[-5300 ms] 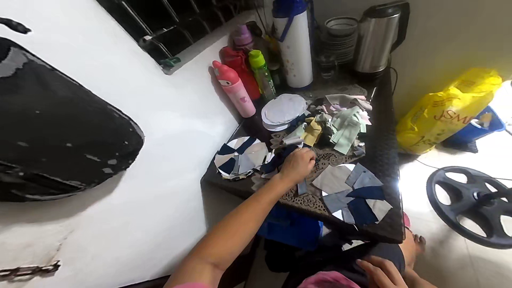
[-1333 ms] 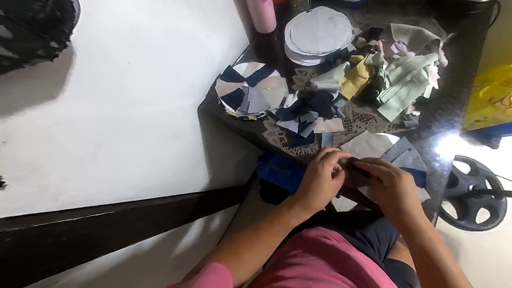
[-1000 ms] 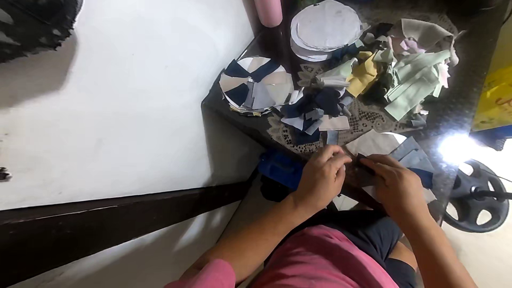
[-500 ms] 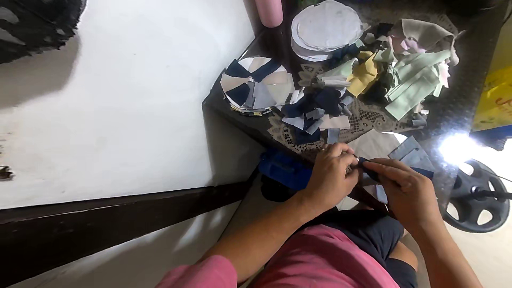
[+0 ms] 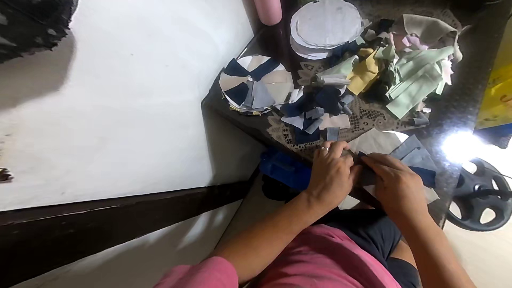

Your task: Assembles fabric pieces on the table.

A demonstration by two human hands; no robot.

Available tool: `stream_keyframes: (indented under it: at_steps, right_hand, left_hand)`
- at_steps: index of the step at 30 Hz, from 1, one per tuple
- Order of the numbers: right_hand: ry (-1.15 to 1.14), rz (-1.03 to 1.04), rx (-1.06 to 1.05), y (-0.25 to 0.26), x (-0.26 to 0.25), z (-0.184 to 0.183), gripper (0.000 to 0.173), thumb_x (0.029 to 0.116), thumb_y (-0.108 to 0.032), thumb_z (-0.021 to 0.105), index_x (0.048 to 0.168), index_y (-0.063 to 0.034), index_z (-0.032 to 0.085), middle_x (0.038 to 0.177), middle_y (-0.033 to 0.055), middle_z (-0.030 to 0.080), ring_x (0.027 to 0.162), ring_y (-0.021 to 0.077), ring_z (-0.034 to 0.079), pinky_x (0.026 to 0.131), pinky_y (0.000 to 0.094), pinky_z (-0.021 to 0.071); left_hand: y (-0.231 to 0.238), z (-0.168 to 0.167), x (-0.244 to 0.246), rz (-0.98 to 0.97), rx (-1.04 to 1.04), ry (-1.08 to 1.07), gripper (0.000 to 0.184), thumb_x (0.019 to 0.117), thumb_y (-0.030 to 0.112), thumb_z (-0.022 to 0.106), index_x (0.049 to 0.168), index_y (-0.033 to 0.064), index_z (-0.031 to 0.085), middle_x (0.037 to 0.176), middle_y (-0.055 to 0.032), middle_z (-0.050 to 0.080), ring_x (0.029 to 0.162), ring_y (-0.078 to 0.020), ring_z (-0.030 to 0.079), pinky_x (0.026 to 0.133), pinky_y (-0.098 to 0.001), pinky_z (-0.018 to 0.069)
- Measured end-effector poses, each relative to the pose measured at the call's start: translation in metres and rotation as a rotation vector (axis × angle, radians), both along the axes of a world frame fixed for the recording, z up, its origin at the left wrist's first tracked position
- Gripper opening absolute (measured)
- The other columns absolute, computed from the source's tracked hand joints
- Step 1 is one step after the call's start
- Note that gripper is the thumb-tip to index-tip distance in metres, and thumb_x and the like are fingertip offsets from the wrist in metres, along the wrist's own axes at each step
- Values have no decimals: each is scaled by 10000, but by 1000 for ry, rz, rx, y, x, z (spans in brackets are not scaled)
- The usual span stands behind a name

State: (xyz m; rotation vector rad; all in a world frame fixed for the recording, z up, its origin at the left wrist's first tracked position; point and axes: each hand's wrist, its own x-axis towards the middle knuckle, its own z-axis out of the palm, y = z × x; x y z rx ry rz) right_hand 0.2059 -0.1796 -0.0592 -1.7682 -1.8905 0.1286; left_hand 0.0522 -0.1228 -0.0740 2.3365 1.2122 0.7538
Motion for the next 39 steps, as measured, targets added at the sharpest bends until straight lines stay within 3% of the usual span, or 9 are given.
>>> stream_keyframes:
  at_steps: [6, 12, 15, 18, 33, 36, 39]
  right_hand:
    - [-28, 6, -3, 1, 1, -1, 391, 887, 95, 487, 1061, -58, 801, 1110, 122, 761, 963, 315, 734, 788, 472, 585]
    - [-48, 17, -5, 2, 2, -1, 392, 887, 102, 484, 1057, -56, 800, 1118, 128, 757, 957, 323, 731, 776, 481, 580]
    - [-62, 24, 7, 3, 2, -2, 379, 883, 101, 492, 1049, -48, 798, 1110, 128, 758, 929, 327, 731, 756, 485, 580]
    - [-75, 20, 8, 4, 1, -2, 370, 887, 100, 501, 1045, -52, 799, 1113, 125, 757, 922, 329, 731, 752, 489, 581]
    - [-88, 28, -12, 5, 2, -1, 354, 878, 113, 525, 1032, -51, 798, 1109, 125, 754, 887, 337, 723, 711, 505, 574]
    - [-109, 34, -20, 6, 2, -1, 363, 872, 120, 529, 1031, -60, 801, 1114, 120, 754, 886, 338, 720, 709, 501, 570]
    - [-118, 48, -13, 7, 3, 0, 362, 871, 121, 532, 1028, -64, 801, 1110, 115, 755, 881, 338, 717, 706, 497, 568]
  left_hand:
    - [0, -5, -17, -11, -15, -74, 237, 935, 210, 675, 758, 60, 721, 1149, -114, 701, 1148, -309, 626, 941, -476, 509]
    - [2, -6, -13, -4, 32, -110, 103, 926, 140, 673, 933, 90, 762, 1130, -109, 681, 1053, -277, 657, 883, -461, 536]
    - [1, -3, -7, 2, -10, -77, 117, 917, 162, 695, 971, 101, 779, 1201, -121, 666, 1138, -321, 616, 921, -495, 509]
    - [1, -2, -2, 6, -38, -44, 148, 919, 219, 708, 950, 90, 773, 1248, -135, 657, 1213, -358, 576, 952, -536, 472]
    - [1, 2, 9, 42, -59, 24, 163, 896, 209, 712, 809, 73, 740, 1264, -125, 647, 1225, -338, 564, 945, -538, 453]
    - [2, 6, 5, 22, -78, 57, 166, 888, 215, 728, 820, 64, 722, 1268, -132, 642, 1228, -344, 564, 941, -536, 463]
    - [5, 13, -3, 12, -113, 18, 83, 868, 135, 745, 857, 64, 703, 1232, -140, 644, 1174, -345, 593, 932, -544, 479]
